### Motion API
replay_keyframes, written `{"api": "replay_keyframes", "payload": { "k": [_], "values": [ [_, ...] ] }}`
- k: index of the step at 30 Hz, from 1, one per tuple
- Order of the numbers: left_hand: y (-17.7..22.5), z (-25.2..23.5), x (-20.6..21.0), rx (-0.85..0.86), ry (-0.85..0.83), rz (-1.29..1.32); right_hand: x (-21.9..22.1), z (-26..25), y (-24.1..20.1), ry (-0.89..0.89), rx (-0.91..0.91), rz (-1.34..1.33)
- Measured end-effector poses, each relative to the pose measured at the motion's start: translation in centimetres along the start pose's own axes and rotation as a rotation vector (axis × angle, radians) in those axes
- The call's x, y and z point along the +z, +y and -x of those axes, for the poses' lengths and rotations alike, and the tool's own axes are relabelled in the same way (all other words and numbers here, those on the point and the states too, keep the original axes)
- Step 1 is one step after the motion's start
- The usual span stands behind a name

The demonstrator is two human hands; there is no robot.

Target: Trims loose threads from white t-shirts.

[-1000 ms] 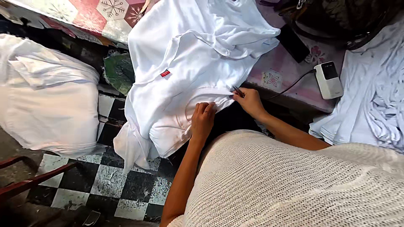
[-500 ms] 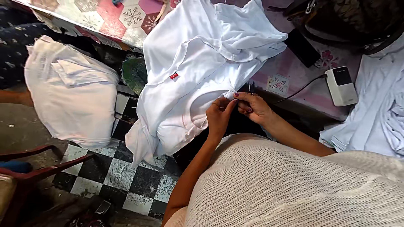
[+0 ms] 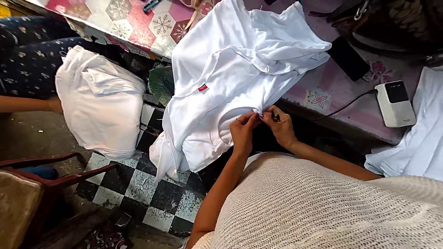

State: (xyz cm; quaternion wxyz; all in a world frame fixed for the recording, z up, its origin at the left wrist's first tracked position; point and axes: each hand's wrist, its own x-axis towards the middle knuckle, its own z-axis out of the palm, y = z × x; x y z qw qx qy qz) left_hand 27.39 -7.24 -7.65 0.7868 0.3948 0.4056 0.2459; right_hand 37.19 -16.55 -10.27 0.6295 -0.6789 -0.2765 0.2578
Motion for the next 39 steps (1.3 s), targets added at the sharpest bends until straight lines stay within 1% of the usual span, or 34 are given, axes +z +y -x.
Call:
{"api": "replay_keyframes", "payload": {
  "k": [2,4,6,7,8,10,12,14,17,20,24,27,30,36,39],
  "values": [
    [0.0,-0.3,-0.4,-0.020,-0.002,0.035,-0.4,-0.3,0.2,-0.045,-0.035,0.055],
    [-0.2,-0.3,-0.8,-0.037,0.014,0.054,-1.0,-0.6,-0.2,-0.133,0.030,0.114],
    [-0.4,-0.1,-1.2,-0.049,0.021,0.046,-2.1,-1.1,-1.7,-0.252,0.213,0.139],
    [-0.7,-0.1,-1.4,-0.050,0.017,0.041,-2.8,-1.5,-2.8,-0.329,0.322,0.104],
    [-1.0,0.0,-1.6,-0.046,0.012,0.039,-3.2,-1.9,-4.0,-0.398,0.441,0.035],
    [-1.4,0.2,-1.8,-0.022,0.005,0.018,-3.9,-2.3,-6.3,-0.500,0.616,-0.095],
    [-1.7,0.3,-1.9,0.026,-0.011,-0.013,-4.1,-2.4,-7.7,-0.568,0.729,-0.095],
    [-2.1,0.3,-2.0,0.101,-0.032,-0.062,-3.7,-2.4,-7.8,-0.588,0.792,-0.033],
    [-2.7,0.3,-2.3,0.234,-0.051,-0.185,-2.8,-2.6,-7.0,-0.596,0.840,0.014],
    [-3.0,0.4,-2.5,0.340,-0.042,-0.312,-2.3,-2.9,-6.8,-0.604,0.849,0.012],
    [-2.7,0.5,-2.6,0.363,-0.046,-0.338,-2.9,-2.9,-7.3,-0.611,0.863,0.021],
    [-2.6,0.6,-2.6,0.392,-0.100,-0.406,-3.4,-2.9,-7.0,-0.623,0.863,0.035],
    [-2.7,0.8,-2.3,0.439,-0.113,-0.436,-3.3,-3.4,-6.7,-0.649,0.870,0.023],
    [-3.2,0.5,-2.5,0.619,-0.105,-0.561,-2.9,-3.5,-6.5,-0.656,0.856,0.067],
    [-3.4,0.3,-2.4,0.693,-0.106,-0.608,-2.6,-3.2,-6.7,-0.608,0.832,0.122]
  ]
}}
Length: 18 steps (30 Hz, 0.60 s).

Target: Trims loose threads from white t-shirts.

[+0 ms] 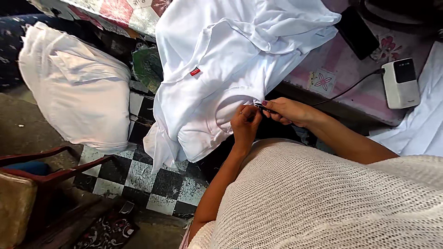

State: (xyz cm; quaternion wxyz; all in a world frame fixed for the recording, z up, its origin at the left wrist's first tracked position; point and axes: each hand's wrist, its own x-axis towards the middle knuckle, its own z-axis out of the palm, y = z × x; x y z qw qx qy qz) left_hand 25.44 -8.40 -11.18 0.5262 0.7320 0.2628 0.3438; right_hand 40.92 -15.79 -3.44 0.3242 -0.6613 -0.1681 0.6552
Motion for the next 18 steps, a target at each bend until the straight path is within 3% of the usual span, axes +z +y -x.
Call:
{"api": "replay_keyframes", "payload": {
  "k": [4,7,10,13,15,18],
  "values": [
    [0.1,0.2,0.1,-0.010,-0.002,0.015,0.1,0.2,1.0,0.074,-0.094,0.050],
    [0.0,0.1,-0.3,-0.041,-0.050,-0.004,-1.0,0.6,0.7,0.159,-0.333,0.277],
    [-0.5,-0.7,0.6,-0.022,-0.091,-0.196,-2.4,-0.4,0.5,0.310,-0.521,0.514],
    [-1.0,-1.9,1.1,0.060,-0.013,-0.336,-2.5,-1.5,0.4,0.423,-0.590,0.569],
    [-0.8,-2.7,0.4,0.034,-0.011,-0.192,-2.3,-1.6,-0.1,0.481,-0.616,0.522],
    [-0.1,-3.4,-0.9,-0.274,-0.064,0.252,-2.0,-1.9,-0.3,0.496,-0.683,0.407]
  ]
}}
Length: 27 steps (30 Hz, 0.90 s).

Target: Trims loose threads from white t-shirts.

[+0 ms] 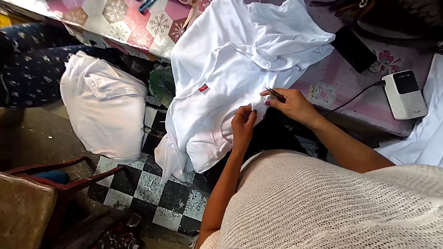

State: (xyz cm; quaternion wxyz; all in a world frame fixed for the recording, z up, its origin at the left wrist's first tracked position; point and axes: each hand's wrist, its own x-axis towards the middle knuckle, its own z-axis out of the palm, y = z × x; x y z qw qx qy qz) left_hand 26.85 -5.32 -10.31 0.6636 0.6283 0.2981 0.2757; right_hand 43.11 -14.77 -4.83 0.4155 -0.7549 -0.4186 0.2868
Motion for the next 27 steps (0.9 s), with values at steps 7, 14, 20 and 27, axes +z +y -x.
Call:
{"api": "replay_keyframes", "payload": {
  "k": [7,14,20,27],
  "values": [
    [0.3,-0.1,0.1,-0.045,-0.017,0.319,1.1,-3.0,0.0,-0.145,0.179,-0.282],
    [0.1,0.1,-1.7,0.338,0.152,-0.448,2.3,-3.3,-1.1,-0.042,0.309,-0.338],
    [2.4,1.1,-2.0,0.364,0.229,-0.670,3.0,-3.6,-1.3,0.004,0.326,-0.318],
    [0.9,-0.6,-2.2,0.269,0.154,-0.551,3.1,-4.1,-1.8,-0.008,0.340,-0.298]
  ]
}}
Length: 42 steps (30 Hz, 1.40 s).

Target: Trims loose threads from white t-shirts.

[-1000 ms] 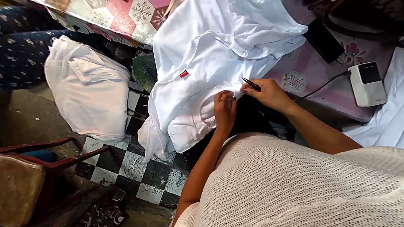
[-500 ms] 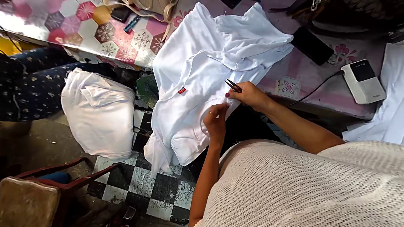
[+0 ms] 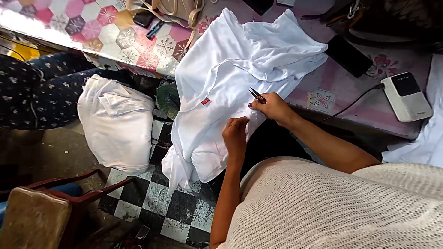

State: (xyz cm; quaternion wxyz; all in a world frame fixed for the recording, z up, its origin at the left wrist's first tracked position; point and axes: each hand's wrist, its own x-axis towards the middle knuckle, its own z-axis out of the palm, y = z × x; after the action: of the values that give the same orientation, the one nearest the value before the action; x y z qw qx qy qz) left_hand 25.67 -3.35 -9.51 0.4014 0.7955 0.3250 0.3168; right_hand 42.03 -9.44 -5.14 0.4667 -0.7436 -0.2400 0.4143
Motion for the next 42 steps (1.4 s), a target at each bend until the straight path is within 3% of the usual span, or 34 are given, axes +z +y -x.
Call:
{"api": "replay_keyframes", "payload": {
  "k": [3,5,9,12,14,18,22,27,30,42],
  "values": [
    [0.6,-0.1,-1.5,-0.078,-0.042,0.040,-0.1,0.0,0.0,-0.017,0.007,-0.025],
    [1.2,-0.2,-1.4,-0.029,-0.071,0.082,0.3,0.3,-0.1,-0.013,0.004,-0.044],
    [0.5,-0.3,0.9,0.081,0.044,0.005,0.7,0.8,-0.3,-0.004,-0.019,-0.054],
    [0.4,-0.6,0.6,0.049,0.023,0.004,0.6,0.4,-0.3,-0.009,-0.002,-0.009],
    [0.5,-0.6,-0.3,-0.087,-0.076,0.089,0.7,-0.2,0.3,-0.017,-0.042,0.052],
    [0.3,-1.3,-2.5,-0.570,-0.250,0.635,0.0,-0.3,0.8,-0.062,-0.127,-0.029],
    [0.5,-1.3,-3.0,-0.738,-0.238,0.890,-2.5,2.7,-0.6,-0.232,-0.055,-0.281],
    [1.3,-1.2,-2.9,-0.755,-0.232,0.960,-3.0,5.2,0.3,-0.507,0.190,-0.408],
    [1.6,-1.0,-2.9,-0.731,-0.212,0.953,-1.9,5.0,1.4,-0.577,0.275,-0.456],
    [1.7,-0.6,-2.4,-0.662,-0.174,0.951,-0.1,4.6,1.5,-0.503,0.262,-0.436]
  ]
}}
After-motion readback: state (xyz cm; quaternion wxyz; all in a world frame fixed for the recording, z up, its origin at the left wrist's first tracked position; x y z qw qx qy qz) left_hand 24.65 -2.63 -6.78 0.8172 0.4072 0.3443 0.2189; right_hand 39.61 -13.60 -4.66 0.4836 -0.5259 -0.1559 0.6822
